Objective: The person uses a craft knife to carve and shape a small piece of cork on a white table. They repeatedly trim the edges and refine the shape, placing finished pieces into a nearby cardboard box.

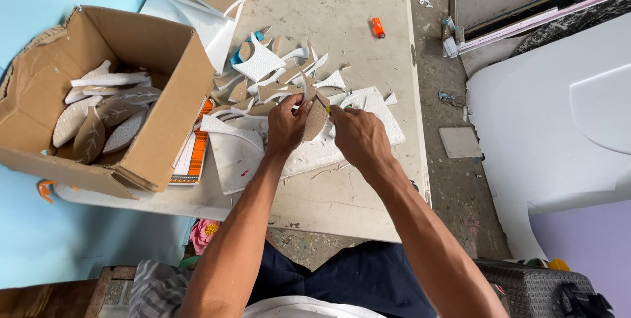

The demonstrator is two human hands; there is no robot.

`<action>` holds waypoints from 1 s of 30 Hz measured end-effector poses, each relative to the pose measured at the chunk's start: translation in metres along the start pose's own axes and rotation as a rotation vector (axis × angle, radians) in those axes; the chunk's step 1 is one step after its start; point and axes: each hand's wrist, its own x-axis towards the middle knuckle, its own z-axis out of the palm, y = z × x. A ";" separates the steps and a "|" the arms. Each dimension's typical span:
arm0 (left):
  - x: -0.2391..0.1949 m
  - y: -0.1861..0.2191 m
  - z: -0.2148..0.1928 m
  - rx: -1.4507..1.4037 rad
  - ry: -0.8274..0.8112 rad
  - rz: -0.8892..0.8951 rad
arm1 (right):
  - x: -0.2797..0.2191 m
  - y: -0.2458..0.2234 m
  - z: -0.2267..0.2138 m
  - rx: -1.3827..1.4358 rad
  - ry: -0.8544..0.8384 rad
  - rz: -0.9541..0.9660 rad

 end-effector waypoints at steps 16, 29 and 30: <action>0.000 0.002 -0.006 -0.090 -0.074 -0.086 | -0.002 0.002 0.011 0.037 0.021 0.011; -0.004 0.002 -0.009 -0.058 -0.006 -0.072 | -0.016 -0.012 0.020 0.138 0.081 0.110; -0.003 0.002 -0.012 -0.079 0.006 -0.087 | -0.013 -0.011 0.025 0.148 0.090 0.105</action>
